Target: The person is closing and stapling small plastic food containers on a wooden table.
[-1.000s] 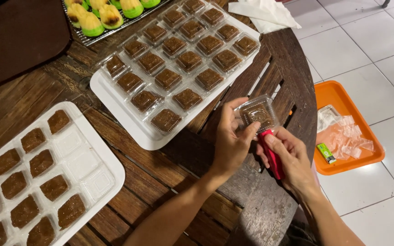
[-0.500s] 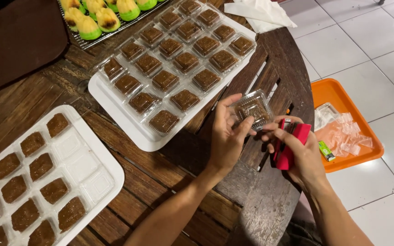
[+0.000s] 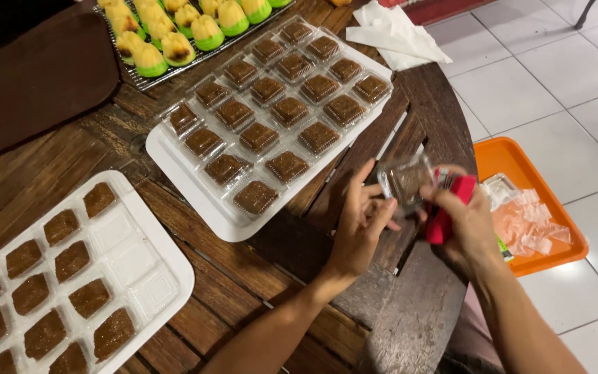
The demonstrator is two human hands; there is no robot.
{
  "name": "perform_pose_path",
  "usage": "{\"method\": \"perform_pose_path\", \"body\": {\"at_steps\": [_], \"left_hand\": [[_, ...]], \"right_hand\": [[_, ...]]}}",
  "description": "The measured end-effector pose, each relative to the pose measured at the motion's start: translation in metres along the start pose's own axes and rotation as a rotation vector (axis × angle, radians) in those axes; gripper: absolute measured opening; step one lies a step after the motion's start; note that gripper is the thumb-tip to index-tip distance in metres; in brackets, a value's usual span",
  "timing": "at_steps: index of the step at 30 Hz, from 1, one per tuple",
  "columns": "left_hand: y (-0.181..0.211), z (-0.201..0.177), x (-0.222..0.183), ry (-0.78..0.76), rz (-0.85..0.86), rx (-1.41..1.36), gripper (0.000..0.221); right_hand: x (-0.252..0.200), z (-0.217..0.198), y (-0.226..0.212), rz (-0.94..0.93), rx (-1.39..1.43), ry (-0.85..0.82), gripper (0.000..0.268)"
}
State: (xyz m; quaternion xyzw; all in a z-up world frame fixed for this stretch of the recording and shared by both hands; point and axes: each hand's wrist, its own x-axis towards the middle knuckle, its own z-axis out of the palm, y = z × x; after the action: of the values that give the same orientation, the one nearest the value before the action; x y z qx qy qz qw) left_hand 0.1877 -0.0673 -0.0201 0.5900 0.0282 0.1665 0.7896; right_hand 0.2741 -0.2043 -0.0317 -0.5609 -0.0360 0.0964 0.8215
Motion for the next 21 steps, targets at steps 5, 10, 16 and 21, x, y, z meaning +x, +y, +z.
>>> {"method": "perform_pose_path", "body": {"at_steps": [5, 10, 16, 21], "left_hand": [[-0.038, -0.012, 0.001, 0.005, 0.011, 0.09, 0.06], [-0.037, -0.008, 0.003, -0.019, 0.026, 0.319, 0.042], [-0.032, -0.01, 0.005, -0.016, -0.119, 0.31, 0.038], [-0.024, -0.01, 0.002, -0.094, -0.03, 0.383, 0.038]], "right_hand": [[0.087, 0.022, -0.016, -0.162, -0.12, -0.01, 0.027], [0.196, 0.063, -0.022, -0.173, -0.366, 0.008, 0.032], [0.226, 0.119, -0.023, 0.145, -0.603, -0.199, 0.023], [0.247, 0.118, 0.011, -0.206, -1.015, -0.153, 0.04]]}}
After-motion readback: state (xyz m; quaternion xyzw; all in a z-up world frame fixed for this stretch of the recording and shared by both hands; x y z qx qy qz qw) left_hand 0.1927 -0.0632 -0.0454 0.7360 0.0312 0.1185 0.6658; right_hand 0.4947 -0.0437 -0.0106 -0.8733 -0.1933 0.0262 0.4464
